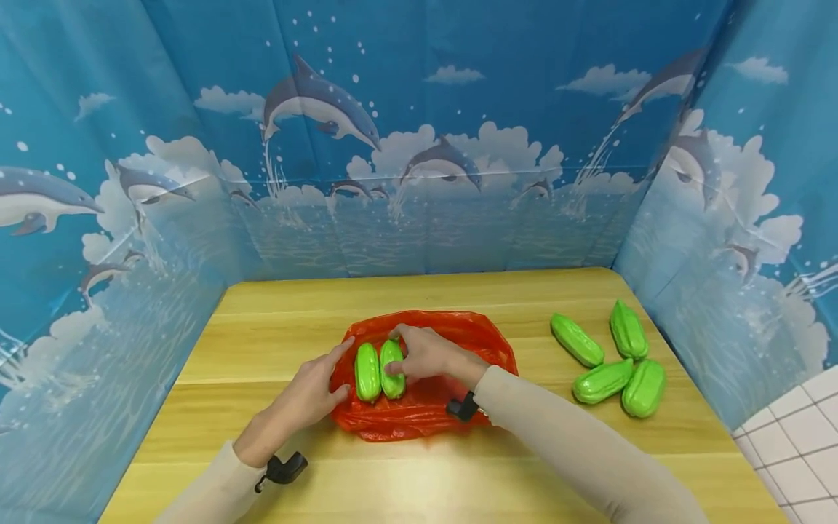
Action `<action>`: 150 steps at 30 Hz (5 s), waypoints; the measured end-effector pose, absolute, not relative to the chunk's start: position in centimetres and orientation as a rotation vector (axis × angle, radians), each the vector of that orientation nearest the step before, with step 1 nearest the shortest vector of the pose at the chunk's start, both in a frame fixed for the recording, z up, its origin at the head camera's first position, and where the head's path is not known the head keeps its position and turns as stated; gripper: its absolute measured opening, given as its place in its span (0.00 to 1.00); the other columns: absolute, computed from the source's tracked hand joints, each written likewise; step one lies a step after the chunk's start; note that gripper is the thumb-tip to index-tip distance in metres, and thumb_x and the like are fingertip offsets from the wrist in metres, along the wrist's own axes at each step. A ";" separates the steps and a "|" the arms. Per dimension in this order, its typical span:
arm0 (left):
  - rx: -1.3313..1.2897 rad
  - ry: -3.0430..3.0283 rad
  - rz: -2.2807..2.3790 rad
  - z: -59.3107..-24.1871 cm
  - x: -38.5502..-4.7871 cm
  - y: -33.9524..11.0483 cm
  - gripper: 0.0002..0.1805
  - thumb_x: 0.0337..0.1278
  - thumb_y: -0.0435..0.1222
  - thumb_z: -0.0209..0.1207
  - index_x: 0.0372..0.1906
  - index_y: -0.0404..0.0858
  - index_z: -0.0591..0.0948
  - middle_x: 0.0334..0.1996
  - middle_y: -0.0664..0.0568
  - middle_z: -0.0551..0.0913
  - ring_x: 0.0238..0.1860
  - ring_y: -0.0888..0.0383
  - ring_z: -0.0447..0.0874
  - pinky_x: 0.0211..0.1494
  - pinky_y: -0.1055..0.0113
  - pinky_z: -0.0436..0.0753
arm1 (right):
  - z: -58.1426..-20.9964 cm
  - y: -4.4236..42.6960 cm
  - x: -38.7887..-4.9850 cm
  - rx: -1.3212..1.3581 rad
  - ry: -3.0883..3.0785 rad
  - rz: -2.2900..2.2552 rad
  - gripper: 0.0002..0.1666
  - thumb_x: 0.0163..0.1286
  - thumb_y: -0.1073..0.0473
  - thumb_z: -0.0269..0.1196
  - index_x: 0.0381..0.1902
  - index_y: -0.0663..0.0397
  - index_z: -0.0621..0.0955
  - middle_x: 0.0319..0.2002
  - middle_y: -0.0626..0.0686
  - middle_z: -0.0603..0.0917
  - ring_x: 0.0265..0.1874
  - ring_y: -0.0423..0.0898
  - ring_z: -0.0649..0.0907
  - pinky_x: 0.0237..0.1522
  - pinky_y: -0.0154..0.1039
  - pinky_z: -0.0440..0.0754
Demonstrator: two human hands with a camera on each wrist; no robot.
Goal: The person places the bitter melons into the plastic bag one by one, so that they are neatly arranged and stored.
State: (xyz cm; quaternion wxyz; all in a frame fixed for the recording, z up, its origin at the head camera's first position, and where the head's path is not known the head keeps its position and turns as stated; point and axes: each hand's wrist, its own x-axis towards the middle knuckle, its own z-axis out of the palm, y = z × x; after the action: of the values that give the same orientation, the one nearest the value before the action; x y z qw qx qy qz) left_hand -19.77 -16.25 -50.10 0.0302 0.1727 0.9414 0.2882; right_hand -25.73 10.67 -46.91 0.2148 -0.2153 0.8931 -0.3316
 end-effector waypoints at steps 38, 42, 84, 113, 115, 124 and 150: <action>0.473 2.911 0.877 -50.1 -19.5 -16.0 0.48 0.72 0.27 0.74 0.92 0.38 0.68 0.68 0.32 0.89 0.58 0.43 0.90 0.62 0.47 0.95 | -43.0 24.3 -20.9 -0.422 2.588 -1.363 0.30 0.92 0.54 0.65 0.82 0.63 0.78 0.67 0.70 0.87 0.48 0.52 0.94 0.47 0.47 0.99; 0.467 2.900 0.871 -50.1 -19.2 -16.0 0.48 0.73 0.28 0.74 0.93 0.39 0.67 0.68 0.32 0.89 0.59 0.42 0.90 0.60 0.48 0.95 | -43.5 25.3 -20.8 -0.376 2.694 -1.295 0.29 0.92 0.51 0.65 0.81 0.60 0.80 0.66 0.68 0.89 0.48 0.54 0.95 0.46 0.48 0.98; 0.471 2.860 0.859 -49.8 -19.3 -16.1 0.49 0.75 0.31 0.73 0.94 0.43 0.65 0.74 0.30 0.85 0.67 0.36 0.89 0.61 0.44 0.93 | -48.9 39.7 -23.3 -0.299 3.042 -0.558 0.50 0.79 0.44 0.78 0.84 0.69 0.74 0.70 0.85 0.81 0.60 0.83 0.88 0.55 0.78 0.90; 0.472 2.843 0.894 -49.6 -19.4 -16.7 0.48 0.75 0.31 0.73 0.94 0.42 0.66 0.74 0.31 0.85 0.71 0.34 0.87 0.73 0.37 0.91 | -50.6 40.5 -23.7 -0.300 3.029 -0.694 0.44 0.79 0.55 0.77 0.84 0.67 0.74 0.68 0.84 0.83 0.58 0.83 0.89 0.52 0.74 0.93; 0.469 2.843 0.896 -49.7 -19.3 -16.7 0.48 0.75 0.31 0.72 0.94 0.43 0.66 0.75 0.31 0.84 0.72 0.33 0.86 0.73 0.37 0.91 | -50.6 40.3 -23.7 -0.304 3.036 -0.710 0.44 0.79 0.56 0.78 0.84 0.66 0.74 0.68 0.83 0.84 0.58 0.82 0.89 0.52 0.73 0.93; 0.461 2.836 0.877 -49.7 -19.2 -16.5 0.47 0.76 0.31 0.72 0.94 0.43 0.66 0.78 0.30 0.81 0.73 0.33 0.85 0.72 0.37 0.92 | -50.6 39.6 -23.5 -0.312 3.055 -0.736 0.45 0.78 0.56 0.78 0.85 0.65 0.73 0.68 0.82 0.84 0.57 0.79 0.90 0.52 0.72 0.93; 0.463 2.856 0.840 -49.7 -19.6 -16.4 0.48 0.76 0.33 0.73 0.94 0.45 0.67 0.80 0.31 0.80 0.72 0.34 0.87 0.70 0.37 0.92 | -48.2 38.0 -22.8 -0.333 3.081 -0.775 0.46 0.78 0.58 0.78 0.87 0.64 0.73 0.69 0.81 0.83 0.59 0.79 0.89 0.54 0.73 0.93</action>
State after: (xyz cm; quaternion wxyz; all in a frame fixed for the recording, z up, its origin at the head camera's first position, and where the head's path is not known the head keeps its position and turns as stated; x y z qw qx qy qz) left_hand -19.64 -16.40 -49.68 0.0645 0.1535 0.9459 0.2783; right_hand -22.83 37.99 -48.21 -0.0262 -0.1041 0.9642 -0.2426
